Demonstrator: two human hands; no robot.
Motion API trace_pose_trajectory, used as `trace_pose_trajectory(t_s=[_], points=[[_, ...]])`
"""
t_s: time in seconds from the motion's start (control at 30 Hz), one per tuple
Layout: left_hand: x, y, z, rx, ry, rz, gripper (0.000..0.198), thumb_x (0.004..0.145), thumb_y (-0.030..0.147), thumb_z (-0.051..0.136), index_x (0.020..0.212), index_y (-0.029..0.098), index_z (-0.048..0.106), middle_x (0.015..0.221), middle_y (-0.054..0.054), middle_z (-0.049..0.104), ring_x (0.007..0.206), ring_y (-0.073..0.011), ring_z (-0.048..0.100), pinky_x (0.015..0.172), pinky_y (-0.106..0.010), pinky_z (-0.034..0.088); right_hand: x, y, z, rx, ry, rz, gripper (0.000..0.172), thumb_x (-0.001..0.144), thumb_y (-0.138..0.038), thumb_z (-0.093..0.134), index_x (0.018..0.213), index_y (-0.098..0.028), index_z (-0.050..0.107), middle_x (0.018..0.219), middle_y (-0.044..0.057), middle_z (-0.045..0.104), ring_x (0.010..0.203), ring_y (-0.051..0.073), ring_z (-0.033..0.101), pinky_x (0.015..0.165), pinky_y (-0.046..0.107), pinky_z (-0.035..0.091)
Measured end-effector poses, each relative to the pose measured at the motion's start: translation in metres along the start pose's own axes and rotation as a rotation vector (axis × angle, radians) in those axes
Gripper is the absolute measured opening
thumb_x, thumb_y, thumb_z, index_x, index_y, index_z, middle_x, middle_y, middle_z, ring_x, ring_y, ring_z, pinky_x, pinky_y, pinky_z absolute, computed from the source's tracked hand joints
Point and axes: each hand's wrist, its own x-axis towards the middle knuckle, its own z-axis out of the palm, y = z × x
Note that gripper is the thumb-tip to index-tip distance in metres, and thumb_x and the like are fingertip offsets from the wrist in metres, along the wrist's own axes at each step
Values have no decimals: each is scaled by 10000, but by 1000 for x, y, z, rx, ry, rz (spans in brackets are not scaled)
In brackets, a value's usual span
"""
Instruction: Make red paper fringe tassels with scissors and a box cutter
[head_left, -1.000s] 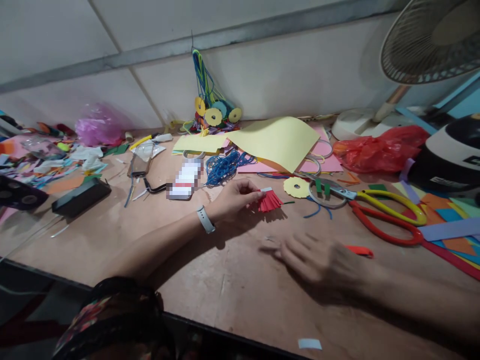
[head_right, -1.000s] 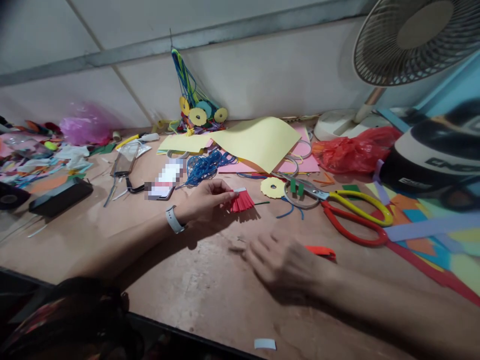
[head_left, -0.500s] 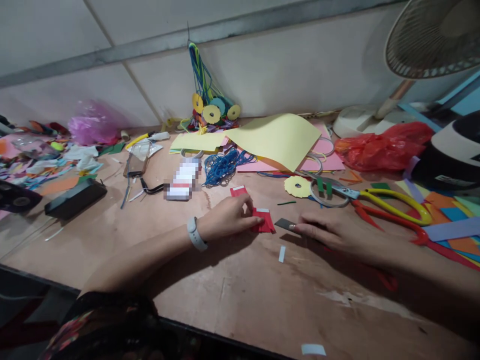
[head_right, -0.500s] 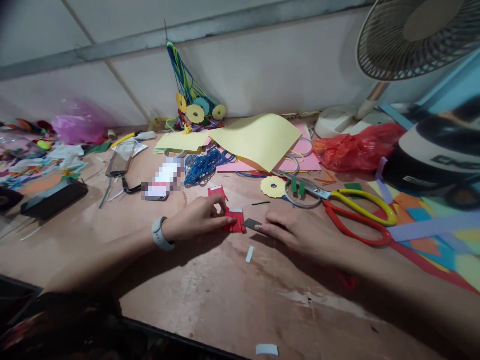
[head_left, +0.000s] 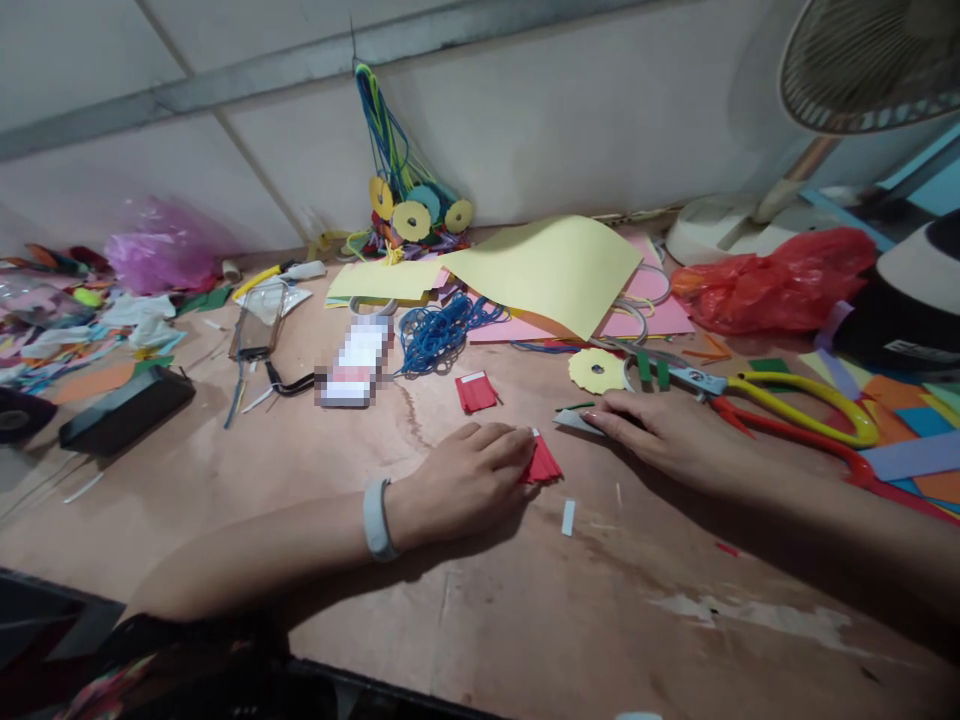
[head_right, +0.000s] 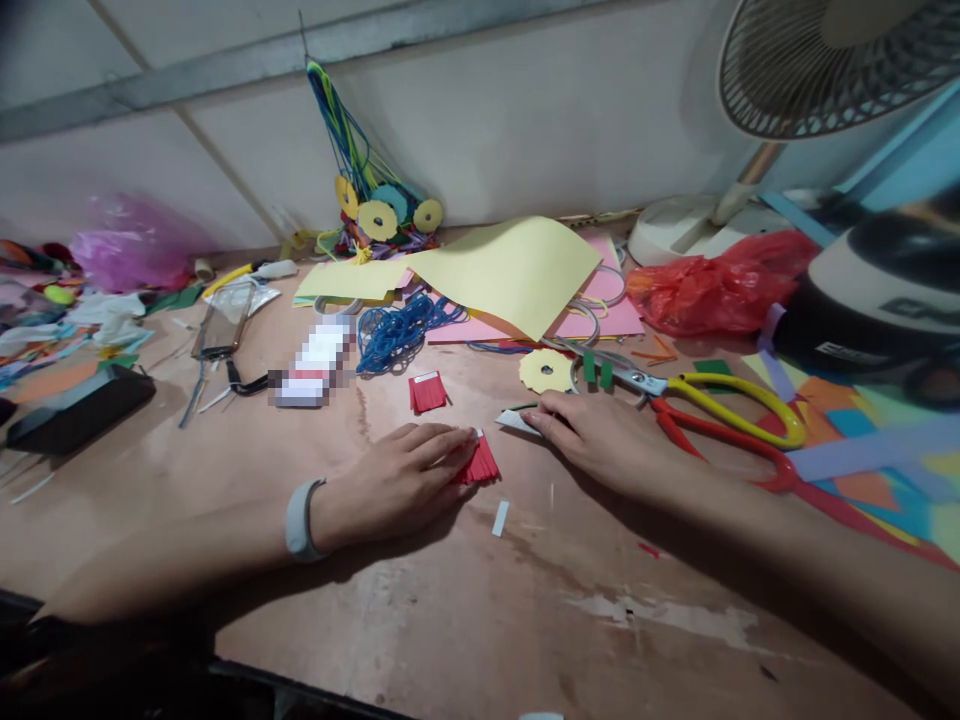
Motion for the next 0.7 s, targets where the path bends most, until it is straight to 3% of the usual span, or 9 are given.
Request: trace_pose_trajectory(t_s=[0.2,0.37,0.7], points=[[4,8,-2,-101,-31,-24,564,967,609,387,1040,118,654,1207,-152,646,1022,-253,607,887,-393,503,1,-17,-2,-86,-1,-10,432,982,-506,346,832,-223,636,785,50,672,674,183,569,551,270,288],[0,6,0,-47,-2,37,511,982,564,391,925,140,671,1170,-145,657,990,-241,606,849,-378,497,2,-23,3,-161,20,-19,398,979,-482,377,870,-227,663,859,60,717,729,212,613,542,276,252],[2,4,3,-17,98,74,519,1000,525,353,930,113,662,1069,-150,701,875,-230,628,726,-362,510,3,-18,12,-201,31,-55,396,989,-485,375,924,-232,673,894,49,730,748,222,631,563,280,264]])
